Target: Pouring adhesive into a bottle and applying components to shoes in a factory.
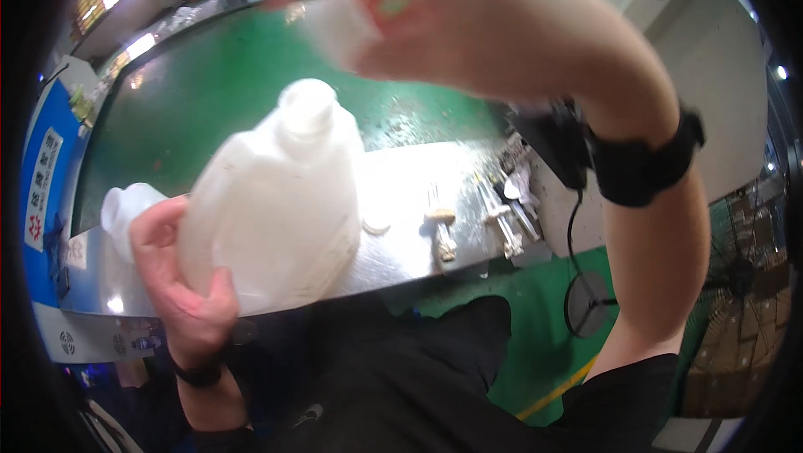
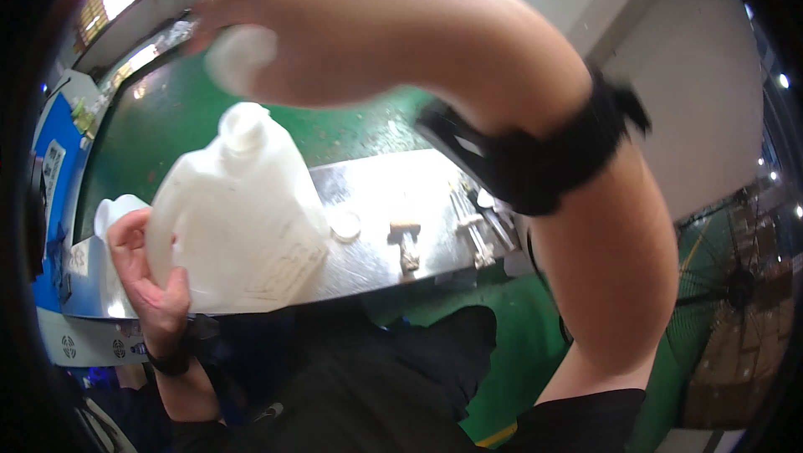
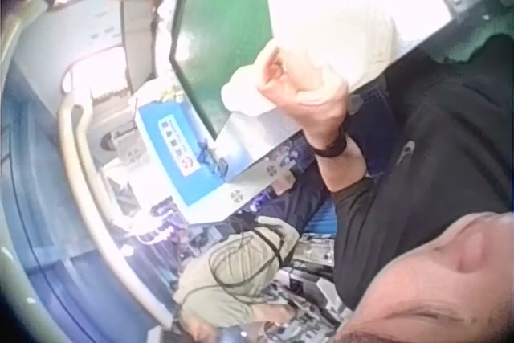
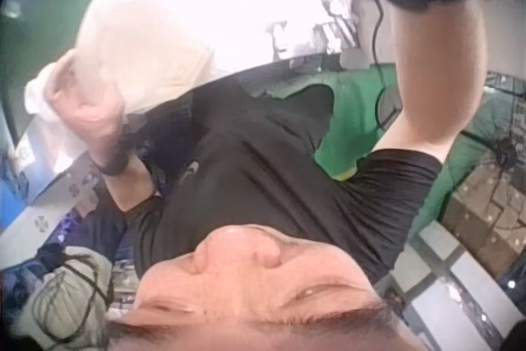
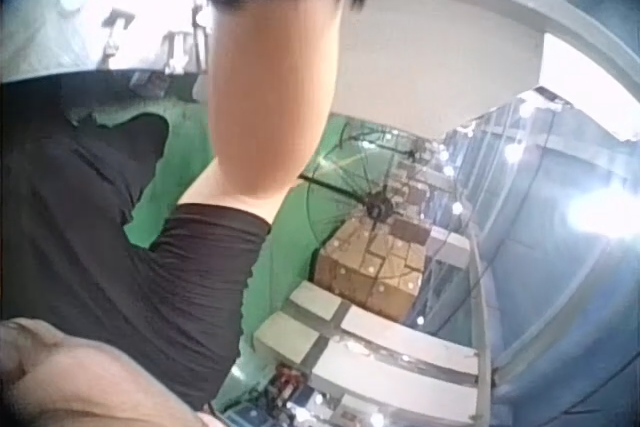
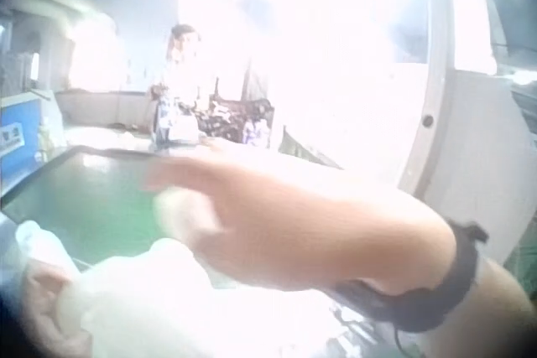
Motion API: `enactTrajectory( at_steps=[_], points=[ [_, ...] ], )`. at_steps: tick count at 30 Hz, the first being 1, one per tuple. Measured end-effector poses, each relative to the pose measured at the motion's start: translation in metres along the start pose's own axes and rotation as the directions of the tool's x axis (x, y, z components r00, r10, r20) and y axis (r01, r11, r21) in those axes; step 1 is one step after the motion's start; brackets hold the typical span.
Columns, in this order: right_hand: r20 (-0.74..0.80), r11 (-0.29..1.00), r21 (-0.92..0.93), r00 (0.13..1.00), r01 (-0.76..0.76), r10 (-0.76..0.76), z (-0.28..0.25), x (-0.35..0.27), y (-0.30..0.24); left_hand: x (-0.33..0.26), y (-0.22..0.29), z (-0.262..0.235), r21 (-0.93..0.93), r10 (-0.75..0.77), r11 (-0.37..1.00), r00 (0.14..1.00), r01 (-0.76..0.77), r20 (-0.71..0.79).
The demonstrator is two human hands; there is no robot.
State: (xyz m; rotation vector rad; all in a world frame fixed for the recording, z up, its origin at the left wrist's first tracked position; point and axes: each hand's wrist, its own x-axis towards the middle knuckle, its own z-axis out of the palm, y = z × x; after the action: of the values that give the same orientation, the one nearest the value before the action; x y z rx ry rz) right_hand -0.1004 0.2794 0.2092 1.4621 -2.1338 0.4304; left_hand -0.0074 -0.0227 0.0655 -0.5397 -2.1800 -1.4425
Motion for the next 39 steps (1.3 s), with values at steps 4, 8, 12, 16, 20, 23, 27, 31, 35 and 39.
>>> enactTrajectory(
  at_steps=[4,8,12,16,20,23,27,31,35,39],
  points=[
    [0.196,0.73,0.128,0.738,-0.672,0.645,0.001,-0.072,-0.006,0.001,0.004,-0.004,-0.147,0.021,0.989,0.993,-0.004,0.114],
    [0.298,0.488,0.019,0.47,-0.873,0.831,0.04,-0.143,-0.009,0.003,0.006,-0.005,-0.217,-0.065,0.972,0.992,0.088,0.109],
    [0.292,0.445,-0.127,0.395,-0.886,0.871,0.083,-0.19,0.0,0.007,0.003,-0.002,-0.253,-0.113,0.958,0.99,0.131,0.084],
    [0.302,0.376,-0.131,0.325,-0.917,0.896,0.106,-0.209,0.008,0.007,0.0,-0.005,-0.207,-0.08,0.974,0.994,0.094,0.077],
    [0.343,0.399,-0.236,0.308,-0.886,0.887,0.124,-0.219,0.01,0.005,-0.003,-0.008,-0.162,-0.055,0.984,0.995,0.068,0.085],
    [0.363,0.425,-0.292,0.312,-0.857,0.878,0.133,-0.227,0.007,0.003,-0.002,-0.009,-0.138,-0.091,0.985,0.991,0.104,0.094],
    [0.441,0.498,-0.393,0.317,-0.773,0.84,0.119,-0.22,-0.006,0.003,-0.003,-0.009,-0.157,-0.092,0.982,0.99,0.108,0.107],
    [0.239,0.676,-0.227,0.633,-0.701,0.736,0.068,-0.182,-0.048,0.004,-0.003,-0.011,-0.229,-0.157,0.956,0.979,0.184,0.131],
    [0.23,0.718,0.1,0.718,-0.689,0.657,0.022,-0.159,-0.129,0.007,0.009,-0.014,-0.185,-0.145,0.966,0.972,0.18,0.187],
    [0.349,0.48,0.649,0.792,-0.59,0.501,0.085,-0.176,-0.193,0.005,0.027,-0.009,-0.199,-0.156,0.959,0.964,0.2,0.216]
  ],
)
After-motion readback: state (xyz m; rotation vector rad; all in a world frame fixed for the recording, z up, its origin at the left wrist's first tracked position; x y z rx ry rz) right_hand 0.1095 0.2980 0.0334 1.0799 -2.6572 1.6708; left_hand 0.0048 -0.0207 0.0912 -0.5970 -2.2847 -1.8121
